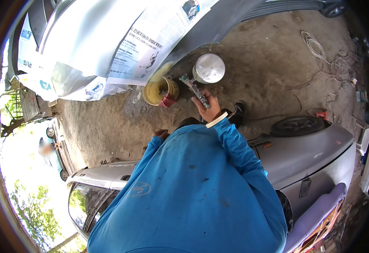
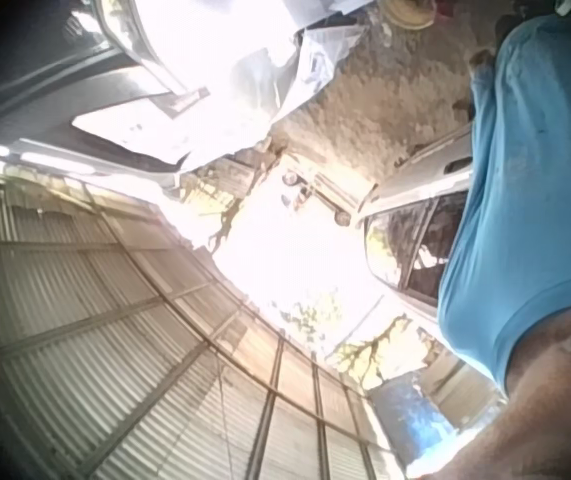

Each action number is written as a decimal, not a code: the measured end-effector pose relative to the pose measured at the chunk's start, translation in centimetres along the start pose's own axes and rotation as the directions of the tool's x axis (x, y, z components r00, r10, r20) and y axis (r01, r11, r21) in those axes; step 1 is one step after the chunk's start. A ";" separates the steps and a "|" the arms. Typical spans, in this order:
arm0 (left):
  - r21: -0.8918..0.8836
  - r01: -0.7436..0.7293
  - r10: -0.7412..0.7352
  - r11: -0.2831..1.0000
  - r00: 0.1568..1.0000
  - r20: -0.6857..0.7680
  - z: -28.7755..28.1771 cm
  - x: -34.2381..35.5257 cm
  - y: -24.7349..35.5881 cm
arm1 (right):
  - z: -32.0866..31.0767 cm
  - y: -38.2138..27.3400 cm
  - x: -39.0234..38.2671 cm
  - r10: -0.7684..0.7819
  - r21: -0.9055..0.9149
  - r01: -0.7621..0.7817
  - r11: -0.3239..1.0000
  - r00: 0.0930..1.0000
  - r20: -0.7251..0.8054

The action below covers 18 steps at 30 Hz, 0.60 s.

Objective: The person is spray painting a car door and preparing the paint mixture.

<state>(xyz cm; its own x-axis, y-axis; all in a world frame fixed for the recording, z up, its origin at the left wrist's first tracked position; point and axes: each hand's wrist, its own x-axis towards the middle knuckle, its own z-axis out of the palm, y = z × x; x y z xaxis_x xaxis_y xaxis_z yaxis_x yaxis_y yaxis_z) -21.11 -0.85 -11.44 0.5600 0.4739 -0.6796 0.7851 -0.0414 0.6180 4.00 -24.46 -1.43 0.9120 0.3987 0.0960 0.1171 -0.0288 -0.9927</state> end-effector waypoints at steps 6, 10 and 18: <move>0.042 0.010 -0.009 0.999 1.000 -0.029 0.0 0.5 -0.7 | 1.9 -0.9 -2.0 -0.032 0.044 0.026 0.999 0.989 0.145; 0.020 0.006 -0.005 1.000 1.000 -0.021 0.0 0.7 -1.0 | 2.0 -1.0 -2.0 -0.009 0.051 -0.003 0.999 0.972 0.234; 0.030 0.017 -0.016 0.999 1.000 -0.012 -0.3 0.8 -1.2 | 0.3 -1.4 -0.1 0.018 -0.021 -0.017 1.000 0.999 0.039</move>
<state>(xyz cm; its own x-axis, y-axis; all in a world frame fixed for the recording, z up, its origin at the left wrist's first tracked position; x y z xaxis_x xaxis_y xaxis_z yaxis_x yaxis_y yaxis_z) -21.65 -0.17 -12.66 0.5440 0.4850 -0.6848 0.8019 -0.0600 0.5945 3.64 -24.15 -0.05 0.8979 0.4337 0.0755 0.1100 -0.0548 -0.9924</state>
